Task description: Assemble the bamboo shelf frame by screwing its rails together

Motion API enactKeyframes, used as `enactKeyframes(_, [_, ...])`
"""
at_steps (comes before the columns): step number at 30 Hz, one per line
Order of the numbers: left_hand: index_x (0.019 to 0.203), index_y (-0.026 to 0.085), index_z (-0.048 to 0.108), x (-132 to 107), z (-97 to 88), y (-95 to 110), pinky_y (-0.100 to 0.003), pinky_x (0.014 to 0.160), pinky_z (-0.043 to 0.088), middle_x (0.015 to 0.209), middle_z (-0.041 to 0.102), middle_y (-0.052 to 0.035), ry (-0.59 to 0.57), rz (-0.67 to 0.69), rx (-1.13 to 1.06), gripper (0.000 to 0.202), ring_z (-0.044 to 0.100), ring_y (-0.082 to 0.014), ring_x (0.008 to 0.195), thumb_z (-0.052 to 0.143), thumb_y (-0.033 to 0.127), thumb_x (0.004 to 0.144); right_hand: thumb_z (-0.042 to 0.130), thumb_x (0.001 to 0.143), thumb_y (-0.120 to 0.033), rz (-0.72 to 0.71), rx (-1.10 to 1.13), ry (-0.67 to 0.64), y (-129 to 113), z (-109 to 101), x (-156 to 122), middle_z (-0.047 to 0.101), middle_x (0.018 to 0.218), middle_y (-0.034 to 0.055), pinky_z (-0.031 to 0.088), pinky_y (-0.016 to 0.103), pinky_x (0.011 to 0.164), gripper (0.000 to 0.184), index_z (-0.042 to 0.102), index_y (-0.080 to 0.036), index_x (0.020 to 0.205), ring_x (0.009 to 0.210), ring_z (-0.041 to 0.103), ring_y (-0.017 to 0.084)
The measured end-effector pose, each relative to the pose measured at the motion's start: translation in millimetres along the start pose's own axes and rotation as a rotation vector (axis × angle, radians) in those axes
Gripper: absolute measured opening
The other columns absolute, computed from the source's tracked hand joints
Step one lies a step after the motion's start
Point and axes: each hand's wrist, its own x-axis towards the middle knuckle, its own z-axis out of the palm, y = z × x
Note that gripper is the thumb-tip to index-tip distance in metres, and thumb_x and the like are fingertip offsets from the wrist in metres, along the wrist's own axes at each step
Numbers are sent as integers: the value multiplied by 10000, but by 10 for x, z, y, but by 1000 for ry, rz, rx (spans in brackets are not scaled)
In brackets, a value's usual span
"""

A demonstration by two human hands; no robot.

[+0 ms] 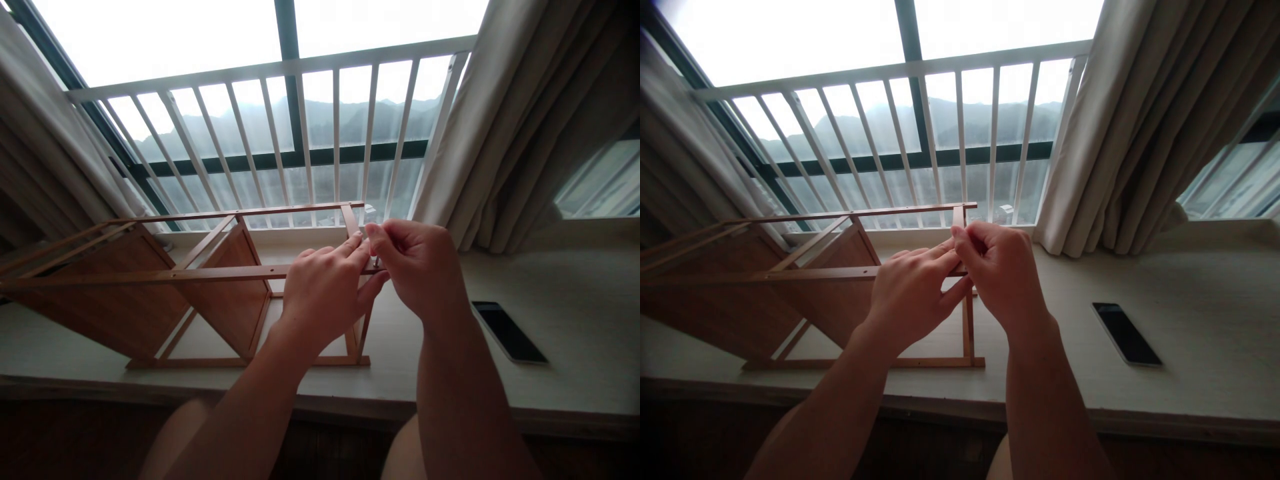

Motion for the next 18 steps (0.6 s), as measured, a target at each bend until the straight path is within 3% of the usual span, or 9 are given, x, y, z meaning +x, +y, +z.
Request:
enactKeyframes(10, [1299,274,580,6,-12,4,-373,829,482,1343,618,-59,-3,-11,-4,468,667,-240,1011,358,525,973,510,964,-390,-48,124,-107,94,-43,-19,520,567,-30,344,250,522,336,595,-182,714,523,466,103])
enactKeyframes(18, [1284,279,591,0,-23,10,-383,845,489,1402,573,-45,-8,5,-4,465,660,-245,1044,337,522,981,510,966,-374,3,307,-193,141,-58,-2,491,610,-30,352,242,528,311,562,-183,726,558,440,101])
